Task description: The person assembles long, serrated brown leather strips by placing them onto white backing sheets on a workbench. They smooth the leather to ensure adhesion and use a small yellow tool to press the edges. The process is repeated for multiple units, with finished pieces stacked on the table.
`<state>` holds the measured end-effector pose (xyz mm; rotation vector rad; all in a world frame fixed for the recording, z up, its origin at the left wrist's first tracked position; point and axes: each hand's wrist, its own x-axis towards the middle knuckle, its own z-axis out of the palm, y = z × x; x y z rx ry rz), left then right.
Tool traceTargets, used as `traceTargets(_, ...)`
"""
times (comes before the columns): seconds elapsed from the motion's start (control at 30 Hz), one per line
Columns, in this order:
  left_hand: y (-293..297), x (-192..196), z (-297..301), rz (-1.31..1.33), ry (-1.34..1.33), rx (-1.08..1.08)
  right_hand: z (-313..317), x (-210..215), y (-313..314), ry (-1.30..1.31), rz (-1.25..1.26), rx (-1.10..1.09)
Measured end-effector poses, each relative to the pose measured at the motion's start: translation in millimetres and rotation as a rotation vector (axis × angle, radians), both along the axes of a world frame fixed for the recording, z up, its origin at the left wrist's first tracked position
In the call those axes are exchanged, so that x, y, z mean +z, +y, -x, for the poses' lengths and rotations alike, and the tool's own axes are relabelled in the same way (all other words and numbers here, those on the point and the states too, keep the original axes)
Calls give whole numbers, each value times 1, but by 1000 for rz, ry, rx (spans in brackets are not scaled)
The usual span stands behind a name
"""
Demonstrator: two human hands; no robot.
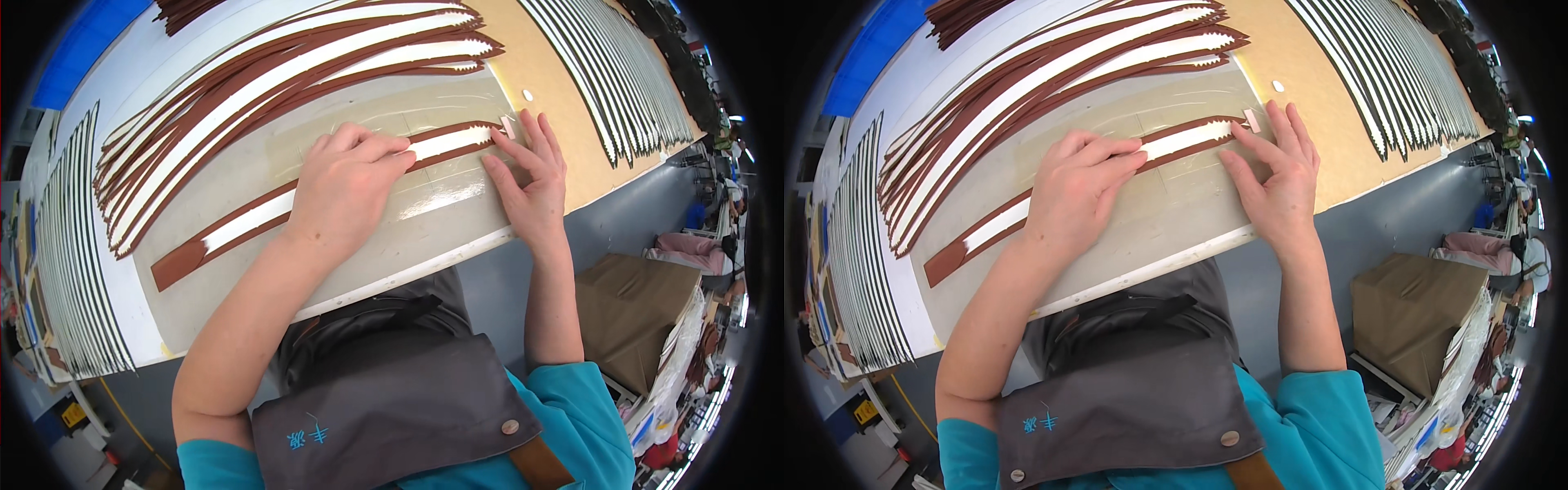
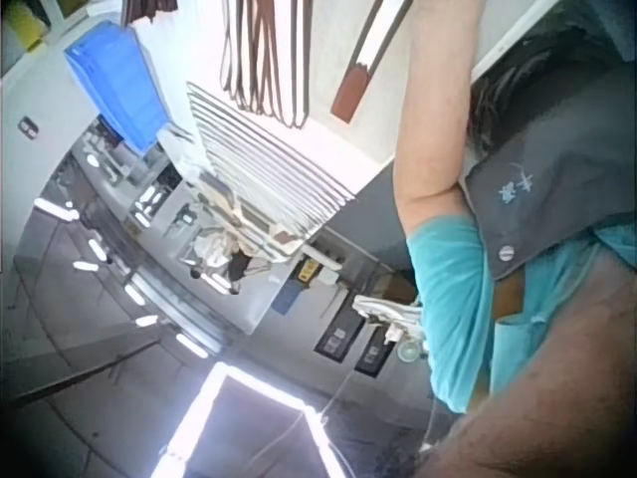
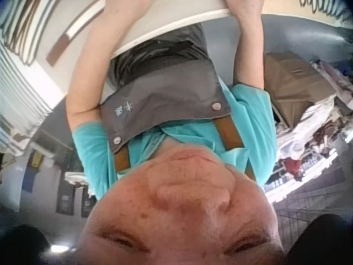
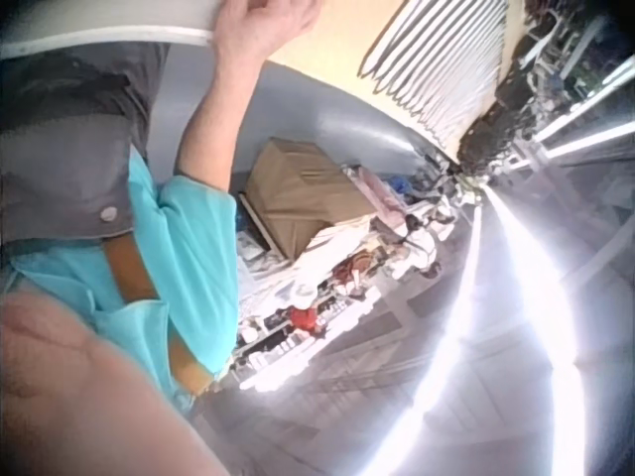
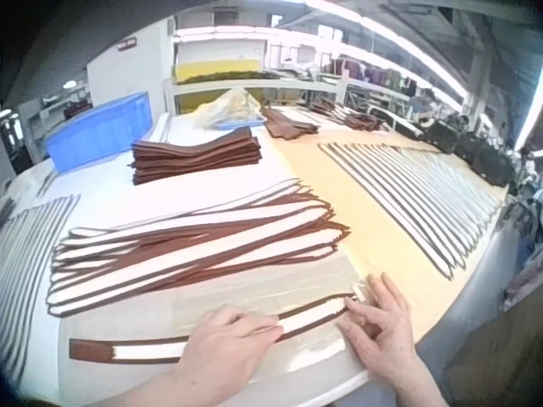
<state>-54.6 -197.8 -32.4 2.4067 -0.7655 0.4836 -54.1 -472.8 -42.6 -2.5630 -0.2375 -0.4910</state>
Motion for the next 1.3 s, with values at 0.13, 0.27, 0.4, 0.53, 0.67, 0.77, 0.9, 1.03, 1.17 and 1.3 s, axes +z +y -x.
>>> traceTargets(0.13,1,0,1,-31,3,-21,-3,3,-3,-46,60,34)
traceTargets(0.27,6,-2,0,-55,-6,-35,-14,28,7,-85,264,139)
traceTargets(0.4,5,-3,0,-50,0,-54,-40,45,8,-17,394,211)
traceTargets(0.53,8,-5,1,-65,13,-39,-44,82,24,348,280,151)
traceTargets(0.67,11,-10,1,-31,1,-48,-22,53,38,431,-682,155)
traceTargets(0.77,11,-11,0,-19,6,-66,-7,22,71,313,-745,3)
traceTargets(0.9,14,-11,-1,-17,25,-80,-7,13,86,83,-470,72)
traceTargets(1.03,12,-16,-6,5,14,-91,-9,13,86,-149,-193,126)
traceTargets(1.17,10,-14,-7,93,55,-107,-3,21,95,-188,111,125)
traceTargets(1.3,13,-12,-13,184,116,-152,-2,26,98,-149,120,121)
